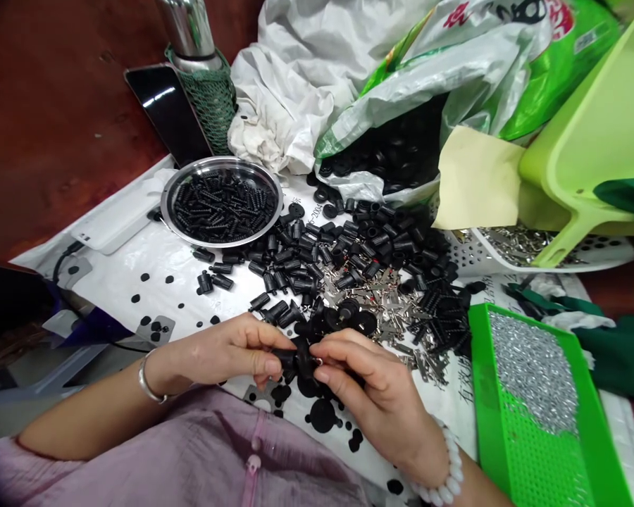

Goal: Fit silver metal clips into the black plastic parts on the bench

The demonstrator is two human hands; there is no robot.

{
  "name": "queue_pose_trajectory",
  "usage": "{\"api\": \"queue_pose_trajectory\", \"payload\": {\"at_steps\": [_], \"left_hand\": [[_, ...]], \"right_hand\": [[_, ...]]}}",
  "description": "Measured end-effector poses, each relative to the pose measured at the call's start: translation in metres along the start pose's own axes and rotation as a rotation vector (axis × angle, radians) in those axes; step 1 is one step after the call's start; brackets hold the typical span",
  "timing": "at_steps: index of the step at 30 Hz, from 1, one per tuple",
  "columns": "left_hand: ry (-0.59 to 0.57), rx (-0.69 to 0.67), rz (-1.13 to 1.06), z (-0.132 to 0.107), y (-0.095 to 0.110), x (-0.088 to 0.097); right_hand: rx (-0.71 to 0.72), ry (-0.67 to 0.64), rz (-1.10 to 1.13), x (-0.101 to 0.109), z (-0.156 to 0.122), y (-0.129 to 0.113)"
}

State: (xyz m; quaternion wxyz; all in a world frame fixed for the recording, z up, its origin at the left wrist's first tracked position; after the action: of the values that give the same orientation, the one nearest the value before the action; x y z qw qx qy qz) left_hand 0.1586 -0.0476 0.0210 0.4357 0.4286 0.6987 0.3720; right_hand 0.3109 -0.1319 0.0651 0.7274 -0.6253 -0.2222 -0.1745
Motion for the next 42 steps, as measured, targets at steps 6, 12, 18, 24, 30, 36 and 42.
{"api": "queue_pose_trajectory", "payload": {"at_steps": [6, 12, 18, 24, 30, 36, 42], "left_hand": [[0.010, -0.012, -0.014, 0.001, 0.000, -0.001], [0.129, -0.286, 0.438, -0.002, 0.017, -0.002], [0.210, -0.442, 0.681, -0.003, 0.020, -0.005], [0.140, -0.228, 0.093, 0.004, 0.000, -0.002], [-0.035, -0.104, -0.160, 0.004, -0.006, -0.005], [-0.055, -0.094, -0.104, 0.002, -0.006, -0.008], [-0.023, -0.108, 0.071, -0.003, 0.000, -0.006]], "right_hand": [[0.219, 0.019, -0.248, -0.001, -0.003, -0.010], [0.181, 0.052, -0.238, 0.000, -0.005, -0.015], [-0.019, 0.082, -0.058, -0.002, 0.002, -0.003], [-0.012, 0.157, -0.072, 0.001, -0.003, 0.001], [0.229, -0.148, -0.310, 0.009, -0.003, -0.015], [0.330, -0.278, -0.498, 0.004, 0.007, -0.022], [0.367, -0.277, -0.618, -0.003, 0.004, -0.020]]}}
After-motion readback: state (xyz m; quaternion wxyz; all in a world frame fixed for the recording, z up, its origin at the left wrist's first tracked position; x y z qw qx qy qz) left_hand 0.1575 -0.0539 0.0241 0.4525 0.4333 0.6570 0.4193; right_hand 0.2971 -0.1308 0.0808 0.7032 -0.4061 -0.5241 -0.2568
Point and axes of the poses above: each hand's wrist, its own z-axis towards the middle knuckle, its own x-axis out of the back of the hand, y = z × x, the point moved 4 cm from there along z, towards the middle knuckle, and after that the axes turned 5 degrees about z, right-handed, at the moved point
